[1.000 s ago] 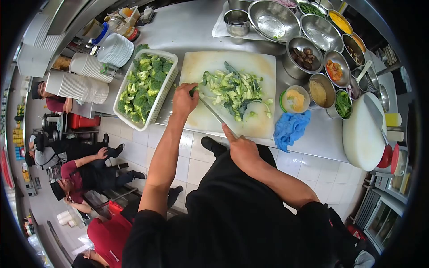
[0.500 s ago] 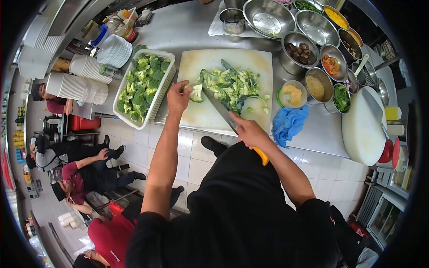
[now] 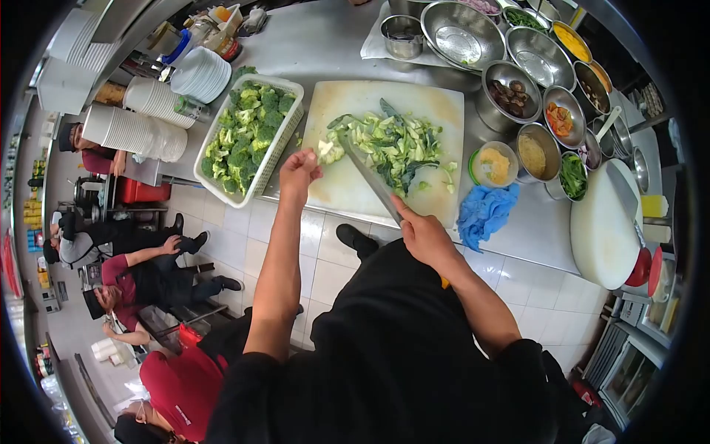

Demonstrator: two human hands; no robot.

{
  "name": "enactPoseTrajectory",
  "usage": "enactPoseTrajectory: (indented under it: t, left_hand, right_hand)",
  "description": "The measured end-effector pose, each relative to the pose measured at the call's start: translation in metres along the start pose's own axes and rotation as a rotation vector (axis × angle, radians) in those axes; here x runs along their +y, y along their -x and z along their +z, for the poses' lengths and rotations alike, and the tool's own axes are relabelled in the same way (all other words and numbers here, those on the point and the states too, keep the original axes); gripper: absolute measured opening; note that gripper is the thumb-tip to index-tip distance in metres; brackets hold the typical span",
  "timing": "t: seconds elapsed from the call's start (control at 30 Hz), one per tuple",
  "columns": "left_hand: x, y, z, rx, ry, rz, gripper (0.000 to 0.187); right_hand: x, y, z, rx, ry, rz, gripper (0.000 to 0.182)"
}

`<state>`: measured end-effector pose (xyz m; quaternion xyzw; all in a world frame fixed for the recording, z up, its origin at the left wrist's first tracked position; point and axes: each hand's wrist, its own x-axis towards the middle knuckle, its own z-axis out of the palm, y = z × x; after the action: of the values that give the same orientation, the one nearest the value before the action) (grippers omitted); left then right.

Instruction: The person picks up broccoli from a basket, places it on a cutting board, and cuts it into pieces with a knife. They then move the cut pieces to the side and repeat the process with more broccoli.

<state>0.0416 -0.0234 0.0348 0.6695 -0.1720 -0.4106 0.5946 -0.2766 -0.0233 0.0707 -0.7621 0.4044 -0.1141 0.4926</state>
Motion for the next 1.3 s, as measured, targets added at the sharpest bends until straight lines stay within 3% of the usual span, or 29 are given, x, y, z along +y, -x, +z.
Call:
enactPoseTrajectory:
  t: [0.1, 0.17, 0.2, 0.37, 0.47, 0.6, 0.67, 1.0, 1.1, 1.17, 1.3]
  left_hand:
    - [-0.031, 0.011, -0.013, -0.088, -0.062, -0.002, 0.025]
    - [-0.050, 0.018, -0.012, -0.089, -0.375, 0.361, 0.028]
    - [-0.066, 0.016, -0.016, -0.043, -0.413, 0.391, 0.031]
    - [-0.075, 0.027, -0.002, 0.053, -0.242, 0.427, 0.032]
    - [-0.071, 0.030, 0.004, 0.097, -0.303, 0.635, 0.032]
    - [-0.055, 0.045, 0.008, 0.167, -0.424, 0.535, 0.026]
    - [-0.044, 0.053, 0.012, 0.216, -0.617, 0.254, 0.024]
    - [-0.050, 0.042, 0.001, 0.106, -0.608, 0.261, 0.028]
    - [-0.057, 0.037, -0.008, -0.005, -0.458, 0.201, 0.030]
    - [-0.051, 0.039, -0.010, -0.098, -0.078, 0.063, 0.033]
    - [-0.034, 0.055, -0.011, -0.032, -0.343, 0.053, 0.033]
  right_hand:
    - [0.009, 0.002, 0.003, 0.071, 0.056, -0.011, 0.060]
    - [0.014, 0.008, 0.006, 0.151, 0.079, -0.146, 0.061]
    - [0.011, 0.015, 0.005, 0.138, 0.081, -0.147, 0.061]
    - [-0.010, 0.043, -0.012, 0.004, 0.196, -0.167, 0.067]
    - [-0.018, 0.047, -0.015, -0.083, 0.347, -0.134, 0.067]
    - [-0.015, 0.043, -0.012, -0.110, 0.440, -0.065, 0.068]
    - [-0.011, 0.042, -0.011, -0.103, 0.348, -0.115, 0.067]
    - [0.005, 0.024, 0.004, -0.160, 0.413, -0.039, 0.071]
    - [0.011, 0.024, 0.005, -0.174, 0.409, -0.002, 0.071]
    - [0.008, 0.029, -0.002, -0.148, 0.353, -0.028, 0.071]
    - [0.000, 0.045, -0.014, -0.190, 0.337, 0.034, 0.071]
